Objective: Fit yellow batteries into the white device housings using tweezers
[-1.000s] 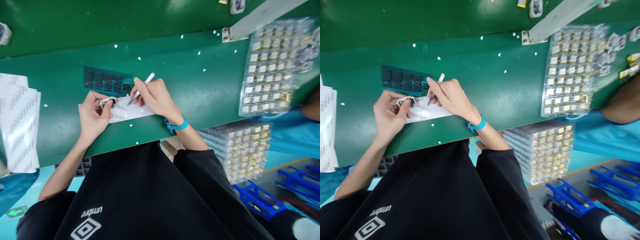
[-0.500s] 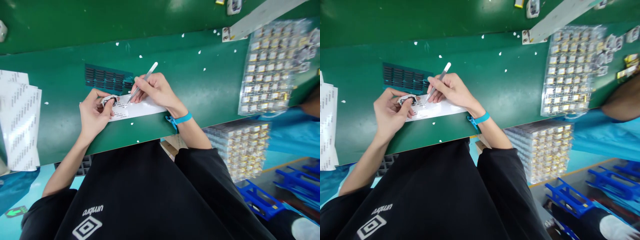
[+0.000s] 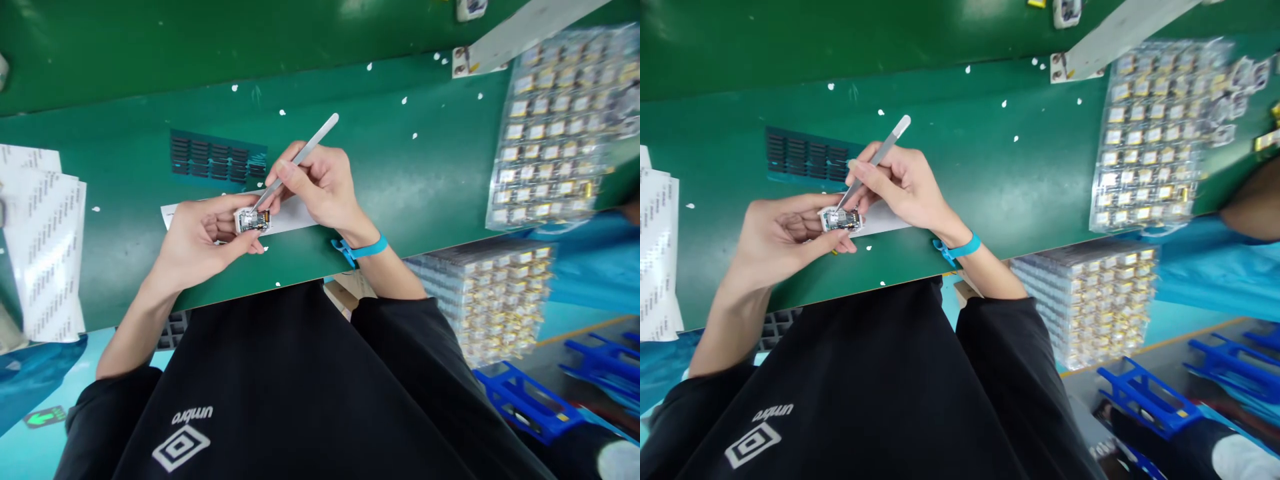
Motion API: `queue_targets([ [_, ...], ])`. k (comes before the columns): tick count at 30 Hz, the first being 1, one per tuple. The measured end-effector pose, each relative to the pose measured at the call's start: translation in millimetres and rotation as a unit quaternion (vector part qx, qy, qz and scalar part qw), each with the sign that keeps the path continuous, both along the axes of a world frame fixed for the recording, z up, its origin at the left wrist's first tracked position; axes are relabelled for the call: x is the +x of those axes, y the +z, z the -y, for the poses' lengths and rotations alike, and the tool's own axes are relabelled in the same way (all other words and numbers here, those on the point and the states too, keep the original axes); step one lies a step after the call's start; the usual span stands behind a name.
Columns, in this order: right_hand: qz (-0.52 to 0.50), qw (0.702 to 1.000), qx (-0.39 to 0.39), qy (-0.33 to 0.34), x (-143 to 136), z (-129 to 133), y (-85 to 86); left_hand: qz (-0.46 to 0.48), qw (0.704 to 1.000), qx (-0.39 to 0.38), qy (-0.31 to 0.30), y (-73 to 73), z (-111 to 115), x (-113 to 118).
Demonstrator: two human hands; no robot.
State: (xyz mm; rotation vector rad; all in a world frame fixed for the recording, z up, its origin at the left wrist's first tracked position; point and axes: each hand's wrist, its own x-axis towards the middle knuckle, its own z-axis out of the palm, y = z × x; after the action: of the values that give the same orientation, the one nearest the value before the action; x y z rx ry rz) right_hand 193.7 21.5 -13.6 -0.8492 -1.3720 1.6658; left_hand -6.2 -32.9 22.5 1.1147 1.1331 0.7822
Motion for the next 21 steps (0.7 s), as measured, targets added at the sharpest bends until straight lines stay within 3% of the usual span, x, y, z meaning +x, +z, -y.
queue_targets([
  [8,-0.052,0.998,0.04,0.0,3,-1,5.1,0.0,1.0,-0.014,-0.017,8.4,-4,5],
  [17,0.02,1.0,0.011,-0.002,4,-1,5.0,-0.018,1.0,-0.006,-0.012,12.9,-5,6],
  [21,0.041,0.999,0.024,0.002,2,0,3.5,-0.032,0.999,-0.009,-0.016,8.3,-6,5],
])
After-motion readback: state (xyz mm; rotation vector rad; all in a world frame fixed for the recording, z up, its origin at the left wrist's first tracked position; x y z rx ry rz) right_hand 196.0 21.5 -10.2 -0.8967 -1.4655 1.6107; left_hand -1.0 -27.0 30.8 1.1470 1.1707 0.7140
